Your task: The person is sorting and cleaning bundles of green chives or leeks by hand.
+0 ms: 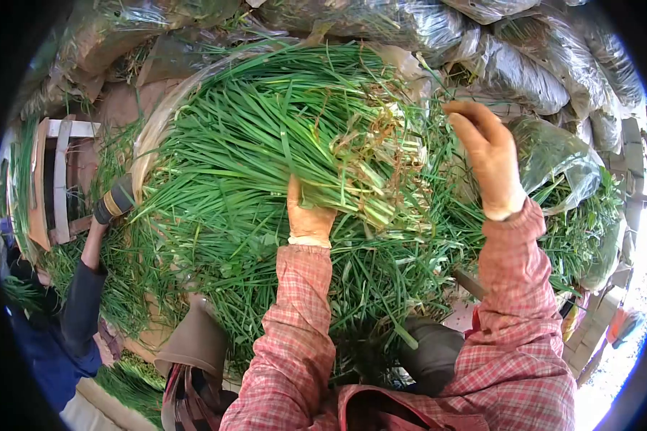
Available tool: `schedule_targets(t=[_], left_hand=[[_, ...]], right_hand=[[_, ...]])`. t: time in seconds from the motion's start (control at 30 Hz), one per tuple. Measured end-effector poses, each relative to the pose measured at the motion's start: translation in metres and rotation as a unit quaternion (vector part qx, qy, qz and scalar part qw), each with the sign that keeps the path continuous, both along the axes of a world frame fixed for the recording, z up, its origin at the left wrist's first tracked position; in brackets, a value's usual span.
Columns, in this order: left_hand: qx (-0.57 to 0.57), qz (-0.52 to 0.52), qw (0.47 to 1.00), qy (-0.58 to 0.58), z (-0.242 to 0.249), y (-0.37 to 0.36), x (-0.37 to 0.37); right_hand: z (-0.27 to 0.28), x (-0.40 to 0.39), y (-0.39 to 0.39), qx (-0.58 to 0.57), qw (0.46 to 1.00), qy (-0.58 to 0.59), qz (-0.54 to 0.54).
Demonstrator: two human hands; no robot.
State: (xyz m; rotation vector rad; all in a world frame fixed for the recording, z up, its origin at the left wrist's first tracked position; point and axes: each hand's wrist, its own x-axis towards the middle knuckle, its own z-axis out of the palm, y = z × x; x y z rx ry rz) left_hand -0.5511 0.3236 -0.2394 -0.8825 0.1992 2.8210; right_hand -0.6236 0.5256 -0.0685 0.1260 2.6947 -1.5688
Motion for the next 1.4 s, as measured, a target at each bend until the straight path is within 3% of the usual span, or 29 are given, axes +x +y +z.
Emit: schedule_targets(t=[0.07,0.1,0.13,0.17,0.2,0.27,0.33,0.37,0.4,0.47,0.5,0.53,0.57,0.67,0.7,0.73,0.8,0.9,0.93,1.0,1.07,1.1,1.13,1.2,1.27,1.33,1.4], left_hand=[[0.016,0.006,1.0,0.004,0.002,-0.001,0.003],[0.051,0.015,0.999,0.002,-0.003,-0.003,0.007],[0.021,0.017,1.0,-0.002,0.0,-0.002,0.009],[-0.01,0.021,1.0,-0.005,0.005,-0.001,0.012],[-0.042,0.025,0.999,-0.008,0.012,-0.001,0.015],[-0.059,0.013,0.996,0.067,0.031,0.0,0.025],[-0.099,-0.01,0.994,0.034,0.032,0.004,0.041],[-0.143,0.0,0.989,-0.047,0.034,0.006,0.048],[-0.065,-0.018,0.997,-0.027,0.029,0.004,0.053],[-0.041,-0.022,0.997,-0.066,0.022,-0.005,0.068],[0.035,-0.046,0.997,-0.054,0.028,-0.012,0.074],[-0.016,-0.035,0.995,-0.087,0.05,-0.014,0.076],[0.001,-0.058,0.994,-0.088,0.04,-0.025,0.087],[-0.024,-0.057,0.99,-0.125,0.022,-0.042,0.103],[0.048,-0.043,0.995,-0.08,0.029,-0.048,0.104],[0.037,-0.035,0.997,-0.064,0.027,-0.051,0.108],[0.012,-0.018,0.999,-0.029,0.027,-0.054,0.11],[-0.011,0.03,0.999,0.001,0.043,-0.051,0.117],[0.003,0.029,1.0,0.011,0.038,-0.051,0.123],[0.028,0.025,0.999,0.034,0.024,-0.052,0.134],[0.097,-0.013,0.99,0.105,0.023,-0.052,0.15],[0.093,0.004,0.993,0.074,0.035,-0.051,0.151],[0.086,0.01,0.993,0.082,0.041,-0.052,0.154],[0.071,0.012,0.989,0.13,0.052,-0.055,0.167],[0.063,0.014,0.99,0.124,0.065,-0.064,0.194],[0.015,0.006,0.99,0.142,0.077,-0.073,0.223],[0.016,0.004,0.991,0.135,0.096,-0.078,0.239]], right_hand=[[-0.013,0.002,-0.017,0.076,0.991,0.02,0.112],[-0.031,0.005,-0.024,0.165,0.959,0.094,0.208],[-0.042,0.004,-0.035,0.251,0.923,0.086,0.28],[-0.046,0.007,-0.053,0.374,0.873,0.042,0.309],[-0.055,0.015,-0.064,0.421,0.854,0.05,0.301],[-0.066,0.02,-0.082,0.476,0.809,-0.064,0.339],[-0.067,0.043,-0.097,0.46,0.822,-0.049,0.332],[-0.063,0.058,-0.105,0.461,0.82,-0.032,0.337],[-0.065,0.074,-0.116,0.454,0.811,-0.069,0.362],[-0.078,0.119,-0.127,0.492,0.78,0.101,0.374],[-0.074,0.133,-0.132,0.493,0.773,0.109,0.384],[-0.072,0.142,-0.135,0.494,0.766,0.118,0.393],[-0.07,0.148,-0.133,0.458,0.77,0.172,0.41],[-0.053,0.123,-0.116,0.229,0.809,-0.056,0.538],[-0.053,0.103,-0.101,0.192,0.863,0.044,0.465],[-0.053,0.082,-0.088,0.149,0.9,0.142,0.384],[-0.043,0.048,-0.081,0.022,0.982,-0.1,0.16],[-0.044,0.055,-0.101,-0.07,0.962,-0.146,0.22],[-0.054,0.059,-0.112,-0.024,0.957,-0.151,0.246],[-0.075,0.065,-0.135,-0.078,0.94,-0.208,0.26],[-0.097,0.063,-0.153,-0.018,0.916,-0.217,0.337],[-0.123,0.06,-0.16,0.041,0.904,-0.19,0.382],[-0.144,0.058,-0.163,0.141,0.909,-0.042,0.391],[-0.157,0.035,-0.162,0.245,0.902,-0.152,0.321],[-0.136,0.014,-0.148,0.098,0.909,-0.324,0.245],[-0.137,0.007,-0.132,0.064,0.923,-0.328,0.189],[-0.14,0.01,-0.122,0.07,0.961,-0.206,0.173]])
